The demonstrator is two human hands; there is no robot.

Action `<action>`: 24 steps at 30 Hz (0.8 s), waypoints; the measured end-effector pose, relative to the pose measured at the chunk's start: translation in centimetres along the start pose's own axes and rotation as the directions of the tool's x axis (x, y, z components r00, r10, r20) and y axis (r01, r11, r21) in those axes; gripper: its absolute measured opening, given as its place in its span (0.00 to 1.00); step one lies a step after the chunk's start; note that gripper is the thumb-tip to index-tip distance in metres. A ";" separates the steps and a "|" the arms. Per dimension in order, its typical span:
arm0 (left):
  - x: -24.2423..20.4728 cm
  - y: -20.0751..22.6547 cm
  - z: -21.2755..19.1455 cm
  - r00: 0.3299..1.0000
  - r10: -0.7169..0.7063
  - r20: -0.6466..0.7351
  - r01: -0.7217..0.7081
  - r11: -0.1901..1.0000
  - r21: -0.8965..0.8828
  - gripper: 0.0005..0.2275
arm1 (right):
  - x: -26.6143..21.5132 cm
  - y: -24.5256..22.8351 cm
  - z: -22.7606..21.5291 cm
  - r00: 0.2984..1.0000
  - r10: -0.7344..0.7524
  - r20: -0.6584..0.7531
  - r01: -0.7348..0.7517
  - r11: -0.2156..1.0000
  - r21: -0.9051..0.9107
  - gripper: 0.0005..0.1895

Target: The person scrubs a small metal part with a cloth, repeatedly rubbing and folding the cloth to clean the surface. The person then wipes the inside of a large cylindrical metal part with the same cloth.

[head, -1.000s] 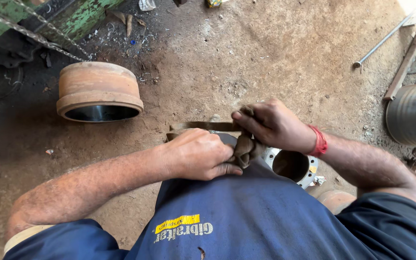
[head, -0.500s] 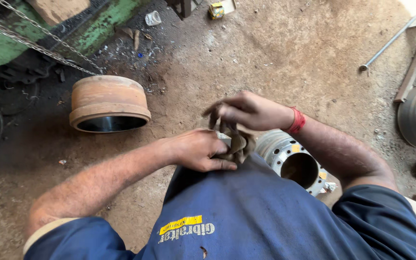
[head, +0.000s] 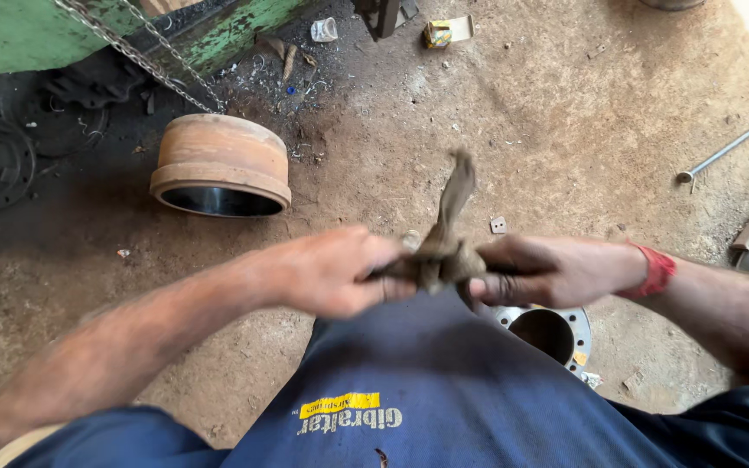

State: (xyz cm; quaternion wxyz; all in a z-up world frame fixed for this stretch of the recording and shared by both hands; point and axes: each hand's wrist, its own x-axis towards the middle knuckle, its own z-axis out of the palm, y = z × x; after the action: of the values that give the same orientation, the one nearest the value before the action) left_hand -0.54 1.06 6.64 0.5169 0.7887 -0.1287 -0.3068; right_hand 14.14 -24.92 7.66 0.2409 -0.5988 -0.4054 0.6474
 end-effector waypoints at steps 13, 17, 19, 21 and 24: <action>-7.4 4.5 3.1 0.974 0.225 -0.018 -0.224 0.972 0.073 0.14 | -5.1 -5.5 2.0 0.966 0.091 0.243 0.030 0.891 -0.454 0.19; -8.4 3.7 4.1 0.958 0.284 -0.031 -0.280 0.956 0.091 0.14 | -5.5 -4.8 2.2 0.927 0.228 0.299 -0.079 0.896 -0.438 0.16; -8.3 2.7 4.6 0.966 0.255 -0.036 -0.247 0.958 0.145 0.13 | -4.9 -4.0 1.9 0.907 0.291 0.304 -0.123 0.875 -0.468 0.15; -7.4 0.4 4.3 0.983 0.174 -0.056 -0.156 0.957 0.244 0.12 | -3.5 -3.0 0.6 0.985 -0.028 0.167 0.091 0.920 -0.382 0.17; -5.2 -5.2 1.5 0.633 0.609 -0.478 -0.062 0.656 0.753 0.11 | -0.2 -1.3 -0.6 0.994 -0.003 -0.113 -0.032 0.950 -0.311 0.14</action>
State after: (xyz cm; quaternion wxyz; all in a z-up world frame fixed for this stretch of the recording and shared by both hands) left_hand -6.12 4.97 3.39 0.2530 0.9299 -0.1824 0.1948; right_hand 14.50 -24.24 8.91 0.1606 -0.6676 -0.4840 0.5425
